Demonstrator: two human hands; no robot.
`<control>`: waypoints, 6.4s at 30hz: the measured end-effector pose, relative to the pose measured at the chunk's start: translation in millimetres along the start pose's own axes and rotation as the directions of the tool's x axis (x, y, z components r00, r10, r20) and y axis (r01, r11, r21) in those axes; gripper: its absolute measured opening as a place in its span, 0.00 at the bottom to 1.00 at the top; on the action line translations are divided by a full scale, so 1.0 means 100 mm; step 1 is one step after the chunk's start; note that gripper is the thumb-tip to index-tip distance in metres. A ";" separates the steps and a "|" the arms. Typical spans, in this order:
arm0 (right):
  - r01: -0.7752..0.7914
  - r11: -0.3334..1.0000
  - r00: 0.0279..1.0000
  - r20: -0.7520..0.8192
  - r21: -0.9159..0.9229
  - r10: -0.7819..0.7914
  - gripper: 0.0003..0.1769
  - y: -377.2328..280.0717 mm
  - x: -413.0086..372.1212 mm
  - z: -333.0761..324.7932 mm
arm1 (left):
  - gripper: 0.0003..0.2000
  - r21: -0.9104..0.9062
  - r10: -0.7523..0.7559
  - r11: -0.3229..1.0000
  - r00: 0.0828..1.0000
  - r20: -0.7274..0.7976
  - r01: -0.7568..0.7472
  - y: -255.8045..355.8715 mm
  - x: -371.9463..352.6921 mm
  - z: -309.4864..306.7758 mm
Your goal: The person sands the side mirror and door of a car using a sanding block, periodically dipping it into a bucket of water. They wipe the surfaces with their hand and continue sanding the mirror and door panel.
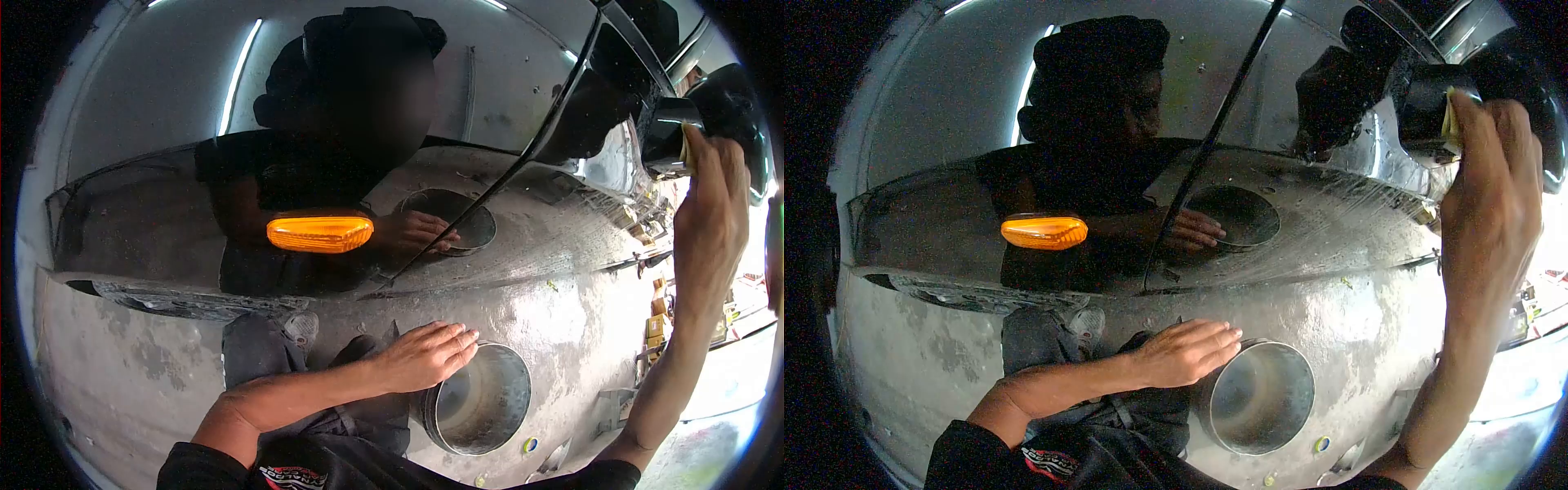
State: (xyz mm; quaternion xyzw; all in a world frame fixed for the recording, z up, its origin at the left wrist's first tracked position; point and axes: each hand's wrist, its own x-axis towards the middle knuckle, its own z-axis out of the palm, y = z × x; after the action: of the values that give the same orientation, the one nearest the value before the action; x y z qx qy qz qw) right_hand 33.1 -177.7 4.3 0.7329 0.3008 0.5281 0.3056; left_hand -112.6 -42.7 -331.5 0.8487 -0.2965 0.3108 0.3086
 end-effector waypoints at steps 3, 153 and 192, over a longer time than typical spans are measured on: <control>0.001 0.991 0.998 -0.063 0.134 0.007 0.24 -0.11 0.03 0.00 | 0.15 -0.007 0.013 1.000 1.000 0.015 -0.013 0.01 0.01 -0.04; -0.279 0.209 0.576 -0.011 0.937 0.817 0.16 -0.27 -0.29 0.31 | 0.18 0.052 0.102 0.994 0.986 -0.129 -0.096 0.15 0.46 -0.55; -0.172 0.582 0.877 -0.146 0.795 0.458 0.19 0.74 0.25 -0.16 | 0.18 0.061 0.292 0.953 0.844 -0.451 -0.297 0.32 1.56 -1.50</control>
State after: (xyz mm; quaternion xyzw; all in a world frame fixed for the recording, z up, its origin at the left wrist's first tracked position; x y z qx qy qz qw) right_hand 32.5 -203.4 79.7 0.7324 0.4042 0.5149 -0.1875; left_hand -87.9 -5.4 -117.3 0.6950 -0.3440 0.5427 0.3226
